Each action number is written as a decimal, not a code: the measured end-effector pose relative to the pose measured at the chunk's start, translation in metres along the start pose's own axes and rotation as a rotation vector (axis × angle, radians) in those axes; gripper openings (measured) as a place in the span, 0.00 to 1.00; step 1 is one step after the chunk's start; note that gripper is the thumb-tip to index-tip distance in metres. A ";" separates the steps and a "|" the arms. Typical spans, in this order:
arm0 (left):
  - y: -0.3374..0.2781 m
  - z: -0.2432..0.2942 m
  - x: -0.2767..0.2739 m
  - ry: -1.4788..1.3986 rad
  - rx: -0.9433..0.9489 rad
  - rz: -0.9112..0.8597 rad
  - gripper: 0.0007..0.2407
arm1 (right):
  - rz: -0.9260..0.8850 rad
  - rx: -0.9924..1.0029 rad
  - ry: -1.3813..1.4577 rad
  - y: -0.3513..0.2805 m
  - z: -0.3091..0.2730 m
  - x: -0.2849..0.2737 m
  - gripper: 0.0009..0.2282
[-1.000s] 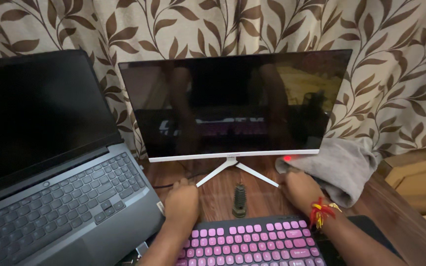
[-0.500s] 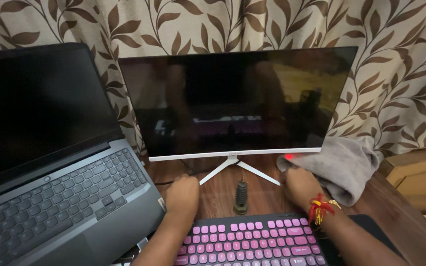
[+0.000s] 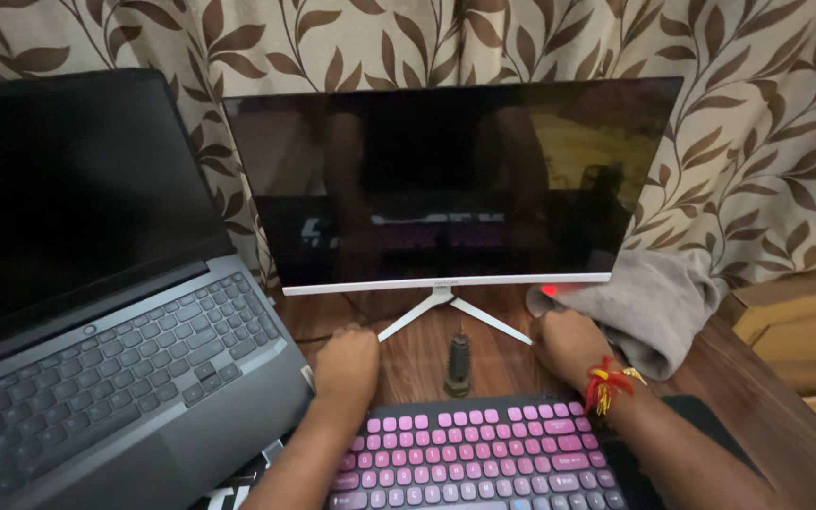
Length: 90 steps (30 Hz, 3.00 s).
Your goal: The person wipes a desk mat and computer monitor with a cloth, then places a keyboard and mouse on the mat. They organize small items into a holder, connect a USB cable to a laptop, and adjust the monitor's orientation.
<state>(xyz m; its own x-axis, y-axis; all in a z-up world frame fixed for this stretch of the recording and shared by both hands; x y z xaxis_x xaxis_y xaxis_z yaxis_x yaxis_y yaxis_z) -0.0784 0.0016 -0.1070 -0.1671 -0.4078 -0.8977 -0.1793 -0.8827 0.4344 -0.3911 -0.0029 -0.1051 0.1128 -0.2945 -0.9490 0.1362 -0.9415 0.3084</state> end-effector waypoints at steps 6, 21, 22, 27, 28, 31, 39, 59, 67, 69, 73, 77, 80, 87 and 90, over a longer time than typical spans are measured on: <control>-0.037 0.021 -0.050 -0.234 0.032 -0.368 0.21 | -0.186 0.086 0.191 -0.025 -0.010 -0.039 0.25; -0.124 0.051 -0.094 -0.201 0.389 -0.601 0.59 | -0.623 -0.359 0.064 -0.127 -0.099 -0.090 0.60; -0.124 0.050 -0.092 -0.186 0.384 -0.617 0.59 | -0.625 -0.360 0.055 -0.129 -0.097 -0.089 0.60; -0.123 0.051 -0.094 -0.177 0.404 -0.609 0.60 | -0.618 -0.374 0.020 -0.132 -0.098 -0.091 0.60; -0.123 0.052 -0.095 -0.179 0.410 -0.604 0.59 | -0.627 -0.361 0.025 -0.133 -0.098 -0.092 0.60; -0.123 0.052 -0.096 -0.185 0.420 -0.602 0.59 | -0.658 -0.323 0.028 -0.134 -0.098 -0.092 0.59; -0.122 0.058 -0.102 -0.156 0.445 -0.624 0.59 | -0.650 -0.375 0.058 -0.132 -0.101 -0.092 0.60; -0.133 0.055 -0.100 -0.210 0.469 -0.603 0.59 | -0.633 -0.362 0.082 -0.143 -0.104 -0.094 0.60; -0.134 0.055 -0.094 -0.209 0.462 -0.634 0.60 | -0.678 -0.326 0.047 -0.143 -0.105 -0.094 0.60; -0.133 0.052 -0.093 -0.200 0.453 -0.644 0.60 | -0.648 -0.366 0.060 -0.142 -0.109 -0.095 0.61; -0.134 0.054 -0.093 -0.199 0.453 -0.643 0.60 | -0.649 -0.345 0.063 -0.143 -0.099 -0.087 0.61; -0.138 0.044 -0.097 -0.176 0.398 -0.664 0.61 | -0.590 -0.367 0.066 -0.146 -0.086 -0.086 0.61; -0.147 0.024 -0.096 -0.159 0.292 -0.697 0.62 | -0.612 -0.295 0.080 -0.157 -0.070 -0.086 0.62; -0.177 0.002 -0.092 -0.295 -0.035 -0.704 0.57 | -0.671 -0.102 0.192 -0.166 -0.062 -0.085 0.62; -0.180 0.006 -0.099 -0.279 -0.021 -0.656 0.55 | -0.712 -0.045 0.182 -0.170 -0.065 -0.085 0.62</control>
<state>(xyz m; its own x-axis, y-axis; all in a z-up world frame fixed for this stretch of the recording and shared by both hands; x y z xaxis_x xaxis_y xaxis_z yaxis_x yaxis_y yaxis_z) -0.0360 0.2020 -0.0957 -0.2734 0.2820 -0.9196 -0.3097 -0.9310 -0.1934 -0.3602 0.1924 -0.0722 0.1434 0.4212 -0.8956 0.2770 -0.8858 -0.3722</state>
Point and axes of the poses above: each hand's wrist, its own y-axis towards the middle knuckle, its own x-axis out of the palm, z = x × y, the point moved 8 cm from there along y, towards the middle knuckle
